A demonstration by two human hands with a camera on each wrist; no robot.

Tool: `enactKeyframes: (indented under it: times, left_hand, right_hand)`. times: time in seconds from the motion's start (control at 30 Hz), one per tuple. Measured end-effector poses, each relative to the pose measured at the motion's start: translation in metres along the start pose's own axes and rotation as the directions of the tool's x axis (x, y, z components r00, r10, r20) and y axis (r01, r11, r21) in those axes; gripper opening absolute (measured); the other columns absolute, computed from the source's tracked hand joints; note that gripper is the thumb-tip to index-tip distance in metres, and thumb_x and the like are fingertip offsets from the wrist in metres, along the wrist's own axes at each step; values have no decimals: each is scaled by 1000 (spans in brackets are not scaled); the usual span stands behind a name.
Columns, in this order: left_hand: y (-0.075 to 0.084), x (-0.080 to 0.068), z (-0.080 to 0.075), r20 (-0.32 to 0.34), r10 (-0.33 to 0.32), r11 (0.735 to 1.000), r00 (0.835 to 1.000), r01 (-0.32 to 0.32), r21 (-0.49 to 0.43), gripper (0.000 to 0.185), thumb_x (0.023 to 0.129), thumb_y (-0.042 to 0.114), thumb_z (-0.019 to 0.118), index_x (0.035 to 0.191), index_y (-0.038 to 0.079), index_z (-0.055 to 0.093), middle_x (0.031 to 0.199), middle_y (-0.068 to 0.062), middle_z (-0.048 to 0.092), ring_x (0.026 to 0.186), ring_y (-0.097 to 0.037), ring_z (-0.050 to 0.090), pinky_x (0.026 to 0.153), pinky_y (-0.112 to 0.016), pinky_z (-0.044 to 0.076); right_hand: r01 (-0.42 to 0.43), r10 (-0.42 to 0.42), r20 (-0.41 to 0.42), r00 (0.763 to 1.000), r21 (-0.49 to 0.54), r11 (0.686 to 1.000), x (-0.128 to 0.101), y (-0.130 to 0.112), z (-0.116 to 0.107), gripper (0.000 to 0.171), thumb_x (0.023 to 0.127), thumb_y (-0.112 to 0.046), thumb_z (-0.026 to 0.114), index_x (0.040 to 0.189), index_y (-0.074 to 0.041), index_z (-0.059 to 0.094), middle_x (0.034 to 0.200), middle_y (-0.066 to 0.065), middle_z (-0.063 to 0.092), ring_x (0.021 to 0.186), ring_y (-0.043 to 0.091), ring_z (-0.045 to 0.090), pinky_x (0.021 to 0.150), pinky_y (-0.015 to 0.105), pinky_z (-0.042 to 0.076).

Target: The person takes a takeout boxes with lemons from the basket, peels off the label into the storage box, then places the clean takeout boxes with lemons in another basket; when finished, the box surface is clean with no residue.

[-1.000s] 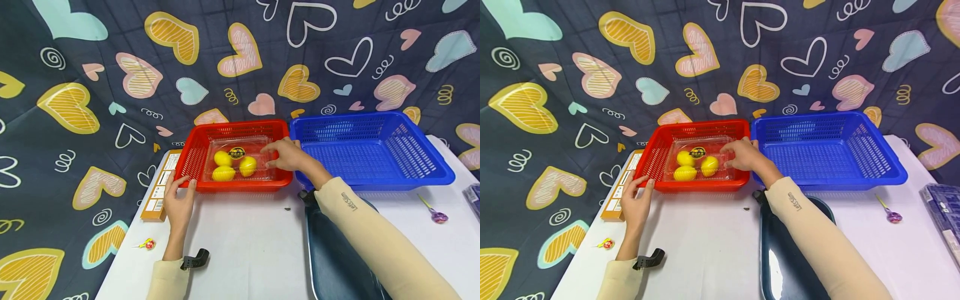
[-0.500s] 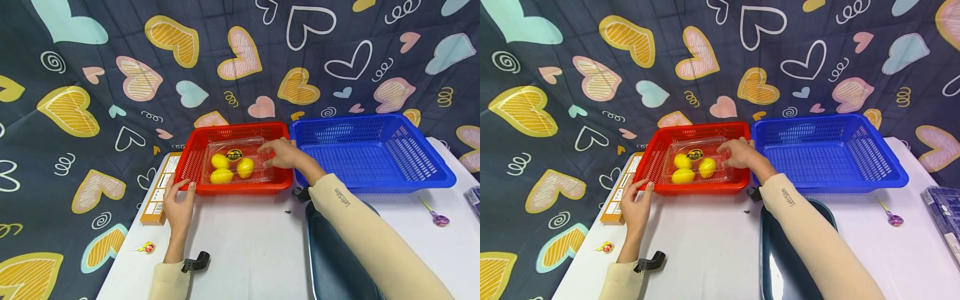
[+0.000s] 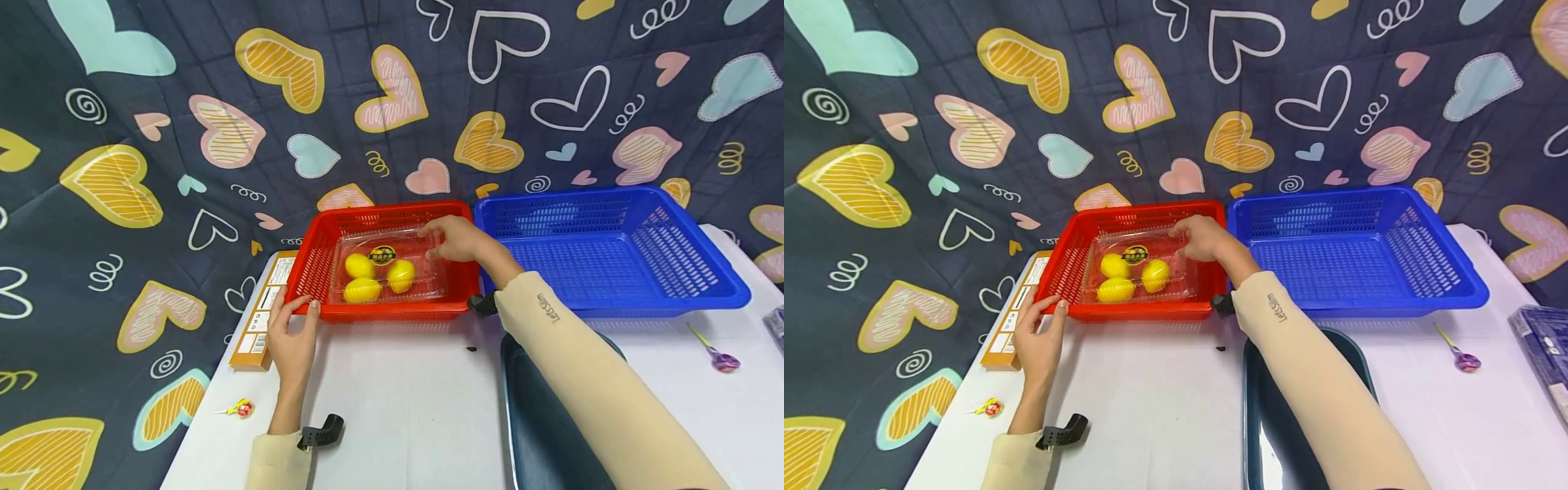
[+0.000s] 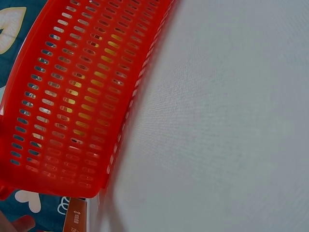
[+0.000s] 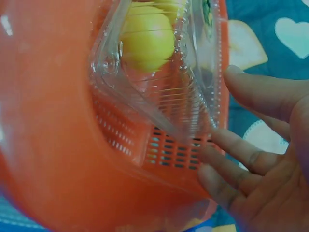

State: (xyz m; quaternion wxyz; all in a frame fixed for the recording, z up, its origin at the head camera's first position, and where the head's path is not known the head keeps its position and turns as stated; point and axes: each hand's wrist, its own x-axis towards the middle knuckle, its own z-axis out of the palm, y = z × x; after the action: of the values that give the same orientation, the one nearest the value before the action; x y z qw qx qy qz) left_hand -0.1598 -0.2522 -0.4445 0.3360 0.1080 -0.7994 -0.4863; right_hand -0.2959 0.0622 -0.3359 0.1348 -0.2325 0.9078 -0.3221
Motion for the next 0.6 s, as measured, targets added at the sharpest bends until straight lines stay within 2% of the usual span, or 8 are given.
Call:
enactKeyframes:
  times: [0.1,0.23,0.4,0.6]
  left_hand:
    - [0,0,-1,4,-1,1000,1000,1,-5,22,91,23,76,108,9,78,155,-2,52,147,-21,43,116,-52,40]
    - [0,0,-1,14,1,1000,1000,-1,-6,22,91,24,76,109,10,77,155,-1,51,147,-20,42,117,-53,40]
    - [0,0,-2,18,2,1000,1000,-2,-6,24,91,25,76,109,10,77,156,-2,51,147,-21,42,117,-55,40]
    - [0,0,-2,24,2,1000,1000,-2,-3,23,92,25,75,110,10,77,156,-3,50,148,-21,41,118,-55,39]
  right_hand:
    - [-8,7,32,999,22,1000,3,0,0,59,90,-12,75,146,-10,55,145,15,58,129,37,53,104,51,51]
    - [-17,14,106,994,29,999,4,1,1,75,87,-14,79,154,-14,46,156,17,46,145,39,38,115,59,40]
    - [-57,52,178,983,20,998,5,2,3,86,84,-17,81,159,-21,37,163,18,32,151,40,26,117,62,36]
    - [-114,105,203,974,34,993,5,4,5,94,80,-21,84,160,-24,34,167,15,22,152,40,23,116,64,36]
